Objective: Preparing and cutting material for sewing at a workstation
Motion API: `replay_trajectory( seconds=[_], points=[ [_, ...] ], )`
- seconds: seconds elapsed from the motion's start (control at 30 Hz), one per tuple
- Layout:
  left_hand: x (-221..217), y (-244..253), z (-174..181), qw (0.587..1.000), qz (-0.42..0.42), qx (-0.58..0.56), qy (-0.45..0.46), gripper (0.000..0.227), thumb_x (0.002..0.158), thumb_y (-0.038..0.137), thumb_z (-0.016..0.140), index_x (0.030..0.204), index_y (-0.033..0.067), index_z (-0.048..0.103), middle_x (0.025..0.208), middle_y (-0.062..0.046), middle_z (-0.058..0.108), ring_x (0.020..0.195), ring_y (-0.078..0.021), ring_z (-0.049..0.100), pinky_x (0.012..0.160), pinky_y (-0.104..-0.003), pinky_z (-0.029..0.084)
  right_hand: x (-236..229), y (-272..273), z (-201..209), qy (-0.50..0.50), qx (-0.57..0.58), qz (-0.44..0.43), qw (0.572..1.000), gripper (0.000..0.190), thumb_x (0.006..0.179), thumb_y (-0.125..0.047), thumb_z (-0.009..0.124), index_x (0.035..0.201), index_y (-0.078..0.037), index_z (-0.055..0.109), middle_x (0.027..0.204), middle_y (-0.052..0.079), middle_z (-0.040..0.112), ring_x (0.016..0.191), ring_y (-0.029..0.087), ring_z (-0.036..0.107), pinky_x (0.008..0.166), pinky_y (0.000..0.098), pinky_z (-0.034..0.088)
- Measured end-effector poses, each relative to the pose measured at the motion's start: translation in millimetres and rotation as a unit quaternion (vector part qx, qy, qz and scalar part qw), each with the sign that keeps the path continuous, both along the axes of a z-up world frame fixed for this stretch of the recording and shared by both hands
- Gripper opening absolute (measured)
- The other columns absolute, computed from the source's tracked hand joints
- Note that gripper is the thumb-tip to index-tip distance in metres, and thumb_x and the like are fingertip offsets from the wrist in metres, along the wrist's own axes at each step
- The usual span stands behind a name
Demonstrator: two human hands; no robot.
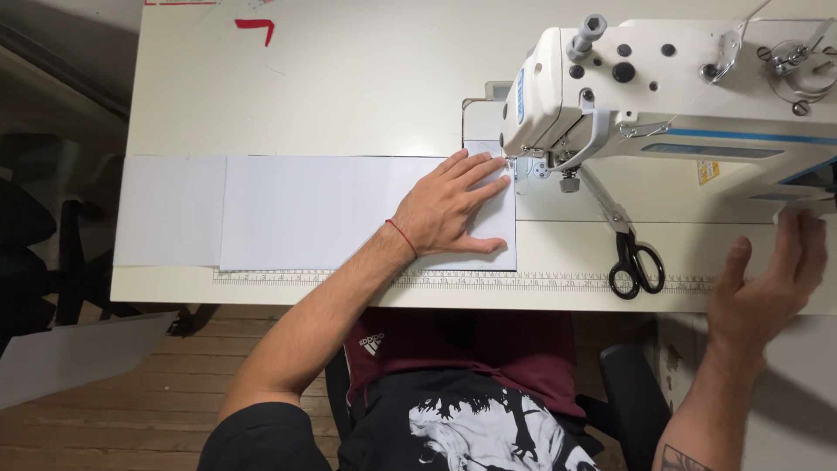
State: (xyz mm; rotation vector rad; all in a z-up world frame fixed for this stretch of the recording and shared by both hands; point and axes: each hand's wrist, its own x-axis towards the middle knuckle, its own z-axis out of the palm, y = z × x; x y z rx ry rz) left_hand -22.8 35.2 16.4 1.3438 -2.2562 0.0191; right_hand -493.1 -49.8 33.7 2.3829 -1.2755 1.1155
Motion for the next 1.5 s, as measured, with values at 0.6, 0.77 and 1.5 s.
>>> replay_trajectory(
  seconds=[0.6,0.77,1.5],
  points=[
    [-1.5,-0.6,2.9,1.000,-0.002,0.005,0.003,0.099,0.096,0.086,0.072,0.156,0.0073,0.073,0.170,-0.022,0.063,0.157,-0.0422,0.061,0.140,-0.060,0.039,6.7,-1.8,-6.0,-0.033,-0.011,0.026,0.999,0.047,0.138,-0.006,0.062,0.170,0.028,0.062,0.168,0.050,0.052,0.160,0.065,0.053,0.132,0.0754,0.050],
    [-1.9,0.3,2.3,1.000,0.000,0.004,0.004,0.098,0.096,0.086,0.073,0.156,0.0075,0.072,0.171,-0.022,0.063,0.157,-0.0418,0.062,0.139,-0.060,0.040,3.1,-2.2,-10.0,-0.023,-0.018,0.022,0.999,0.043,0.135,0.000,0.064,0.165,0.031,0.066,0.166,0.051,0.056,0.157,0.066,0.055,0.131,0.0745,0.050],
    [-2.3,0.7,2.2,1.000,-0.012,-0.005,-0.003,0.097,0.098,0.084,0.074,0.156,0.0057,0.072,0.171,-0.024,0.062,0.158,-0.0430,0.060,0.139,-0.061,0.040,-23.8,-15.6,-47.6,0.014,-0.026,-0.046,0.999,0.037,0.126,0.010,0.071,0.156,0.016,0.091,0.154,0.029,0.084,0.153,0.048,0.075,0.118,0.0610,0.050]
  ],
)
